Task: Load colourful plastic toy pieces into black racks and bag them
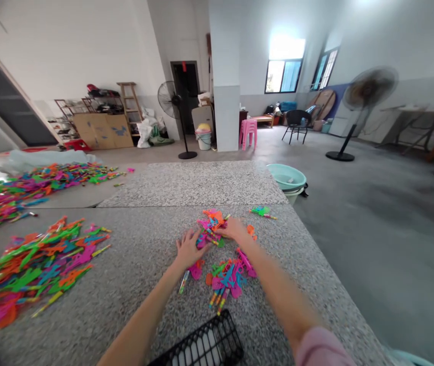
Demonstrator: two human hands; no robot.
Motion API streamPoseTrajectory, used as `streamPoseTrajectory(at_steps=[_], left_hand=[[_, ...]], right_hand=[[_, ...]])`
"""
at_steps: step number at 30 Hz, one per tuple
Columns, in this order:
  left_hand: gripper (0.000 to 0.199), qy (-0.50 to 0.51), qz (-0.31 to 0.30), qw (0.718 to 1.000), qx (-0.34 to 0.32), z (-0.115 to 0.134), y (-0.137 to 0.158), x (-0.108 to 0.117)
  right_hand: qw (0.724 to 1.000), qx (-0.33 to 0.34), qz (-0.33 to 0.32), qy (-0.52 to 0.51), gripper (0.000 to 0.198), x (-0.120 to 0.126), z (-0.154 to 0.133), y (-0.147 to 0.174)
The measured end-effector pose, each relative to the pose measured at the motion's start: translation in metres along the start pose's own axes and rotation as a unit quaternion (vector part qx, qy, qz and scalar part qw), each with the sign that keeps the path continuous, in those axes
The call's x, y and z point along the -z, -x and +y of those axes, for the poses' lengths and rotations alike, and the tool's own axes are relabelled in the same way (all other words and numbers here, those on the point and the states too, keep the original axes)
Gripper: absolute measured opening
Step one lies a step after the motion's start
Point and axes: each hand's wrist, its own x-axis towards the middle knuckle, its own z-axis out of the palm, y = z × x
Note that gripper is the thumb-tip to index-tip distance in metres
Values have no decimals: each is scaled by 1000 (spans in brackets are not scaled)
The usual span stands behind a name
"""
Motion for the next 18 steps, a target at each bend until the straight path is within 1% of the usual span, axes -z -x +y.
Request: streamPoseTrajectory(at_steps=[2,4,6,8,9,10,11,12,13,14,15,17,18], left_hand=[[73,10,-31,999,-43,-3,6,-5],[73,29,-61,992,-102,-1,22,-7],[79,56,-100,979,-167,5,36,-5],[83,81,-138,963,-218,13,41,-2],[81,90,-150,957,-230,17,37,-1],[73,95,-152,957,-229,20,29,0],[63,95,-144,961,-218,22,18,0],[54,93,-125,968,-197,23,3,0],[49,87,-100,976,-172,24,-14,-1],[46,79,-72,984,-146,23,-31,-2],[45,69,-45,989,-123,22,-48,-4],[49,49,-12,995,-89,20,-76,-10],[51,39,-9,996,-77,19,-85,-13]], right_hand=[[999,9,-27,32,29,-13,-11,5],[998,18,-27,45,16,-21,-7,25],[996,32,-57,57,8,-18,11,49],[991,48,-112,55,9,-3,39,64],[989,52,-127,46,12,7,55,65],[991,47,-122,36,15,20,71,61],[995,31,-93,30,17,33,87,53],[998,6,-51,35,18,45,102,43],[998,-25,-8,51,20,56,115,31],[996,-54,26,69,23,64,126,20],[992,-78,47,87,26,70,136,9],[988,-101,54,108,30,73,148,-5],[987,-103,48,111,29,71,152,-9]])
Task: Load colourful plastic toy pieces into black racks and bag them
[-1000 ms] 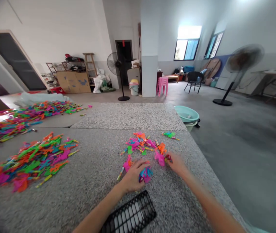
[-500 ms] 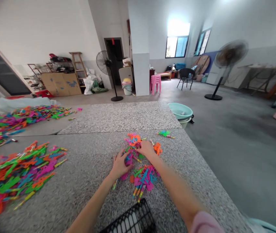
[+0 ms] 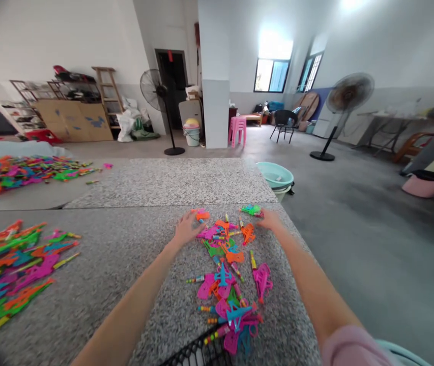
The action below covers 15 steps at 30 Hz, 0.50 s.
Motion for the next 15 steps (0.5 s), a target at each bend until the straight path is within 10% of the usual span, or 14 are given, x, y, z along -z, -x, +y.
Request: streamPoseTrajectory(at_steps=[8,15], left_hand=[[48,20,-97,993,-60,9,21,-33],[68,97,-157,976,-116,24,62,-2]], right_hand=[[997,6,-76,9,29,-26,-5,35],[986,16,-130,-103,37,-5,0,107]])
